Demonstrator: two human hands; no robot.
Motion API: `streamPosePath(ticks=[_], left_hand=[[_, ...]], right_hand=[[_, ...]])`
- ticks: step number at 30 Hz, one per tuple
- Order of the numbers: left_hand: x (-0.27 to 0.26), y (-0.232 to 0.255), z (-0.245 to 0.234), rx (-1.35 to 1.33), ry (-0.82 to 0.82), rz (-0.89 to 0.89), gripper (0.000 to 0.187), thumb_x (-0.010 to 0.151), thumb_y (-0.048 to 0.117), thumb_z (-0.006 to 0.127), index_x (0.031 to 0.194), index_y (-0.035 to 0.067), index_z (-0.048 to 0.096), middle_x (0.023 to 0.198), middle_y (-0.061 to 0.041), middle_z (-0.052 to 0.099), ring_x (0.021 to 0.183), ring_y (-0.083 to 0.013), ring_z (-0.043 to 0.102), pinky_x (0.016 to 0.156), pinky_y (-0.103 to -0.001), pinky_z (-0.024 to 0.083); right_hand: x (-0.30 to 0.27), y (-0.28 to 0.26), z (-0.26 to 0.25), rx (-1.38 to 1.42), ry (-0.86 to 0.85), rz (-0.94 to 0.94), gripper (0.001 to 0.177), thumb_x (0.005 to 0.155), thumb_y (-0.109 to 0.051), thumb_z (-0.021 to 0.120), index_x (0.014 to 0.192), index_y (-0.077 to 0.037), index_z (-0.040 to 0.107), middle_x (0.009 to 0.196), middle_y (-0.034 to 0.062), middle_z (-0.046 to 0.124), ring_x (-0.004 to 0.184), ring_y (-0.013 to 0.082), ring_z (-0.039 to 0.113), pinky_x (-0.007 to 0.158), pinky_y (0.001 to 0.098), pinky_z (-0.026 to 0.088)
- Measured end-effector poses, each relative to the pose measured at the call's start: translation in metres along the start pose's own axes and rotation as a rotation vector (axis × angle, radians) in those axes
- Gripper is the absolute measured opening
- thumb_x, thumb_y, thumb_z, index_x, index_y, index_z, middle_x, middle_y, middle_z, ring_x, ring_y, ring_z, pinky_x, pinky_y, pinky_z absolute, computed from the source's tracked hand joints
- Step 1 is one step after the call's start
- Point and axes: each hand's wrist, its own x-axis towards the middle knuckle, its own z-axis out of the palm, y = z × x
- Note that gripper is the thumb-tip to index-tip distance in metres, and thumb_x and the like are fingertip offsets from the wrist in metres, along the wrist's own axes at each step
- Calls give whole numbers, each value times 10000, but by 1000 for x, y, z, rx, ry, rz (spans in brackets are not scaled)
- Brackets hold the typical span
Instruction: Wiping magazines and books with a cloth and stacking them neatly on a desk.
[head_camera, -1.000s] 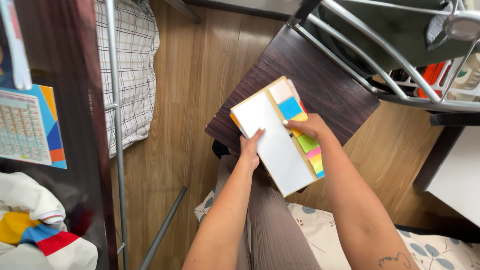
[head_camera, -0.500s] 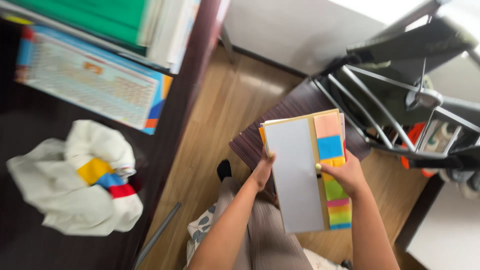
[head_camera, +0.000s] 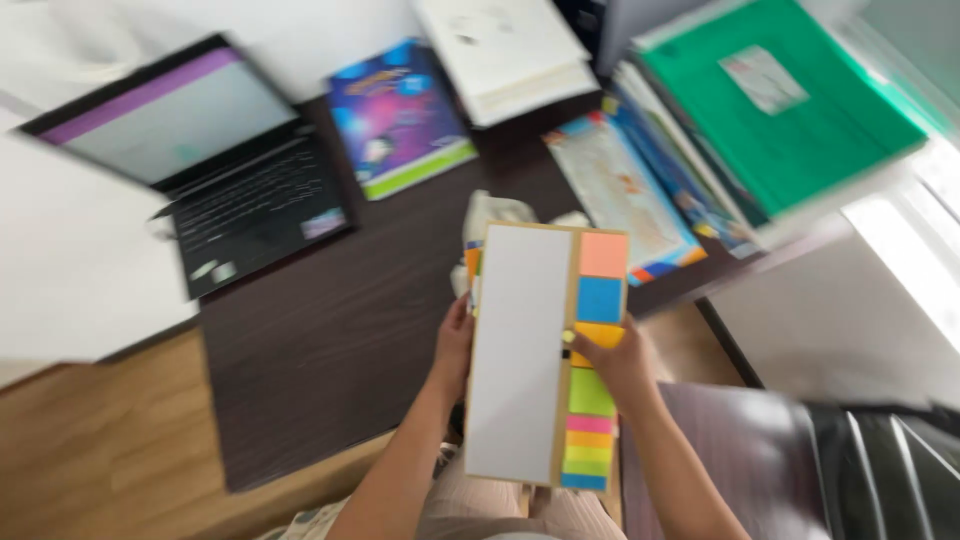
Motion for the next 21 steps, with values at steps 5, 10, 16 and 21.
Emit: streamPosePath(ticks=[5, 10, 16, 21], left_hand=[[27, 24, -188, 9, 523, -181, 605, 861, 260, 807, 1418, 137, 605, 1129, -183, 722, 975, -287, 708, 788, -382, 609], [33, 6, -334, 426, 765, -293, 512, 851, 598, 733, 1251, 280, 705, 1197, -67, 739, 1176, -260, 678, 957, -389, 558], [-12, 109, -349, 638, 704, -397, 374, 888, 491, 689, 1220, 319, 700, 1165, -42, 752, 1165, -279, 687, 951, -419, 560], [-27, 141, -383, 850, 674, -235, 439, 913, 329, 696, 1327, 204, 617, 1173, -191, 723, 1171, -414, 666, 970, -535, 527]], right_hand=[[-6, -77, 175, 315, -369, -4, 544, 633, -164, 983, 1074, -82, 673, 874, 111, 761, 795, 272, 747, 754, 436, 606], [3, -82, 306, 315, -551, 247, 442, 655, -42, 913, 1041, -14, 699, 815, 168, 744, 713, 351, 756, 668, 498, 614], [45, -98, 311, 4, -234, -19, 540, 579, -232, 997, 1017, -78, 722, 825, 149, 734, 776, 320, 743, 680, 441, 578], [121, -63, 278, -488, 129, -1000, 425, 727, -344, 882, 1141, -293, 798, 1120, 17, 721, 1089, 268, 699, 983, 371, 537]])
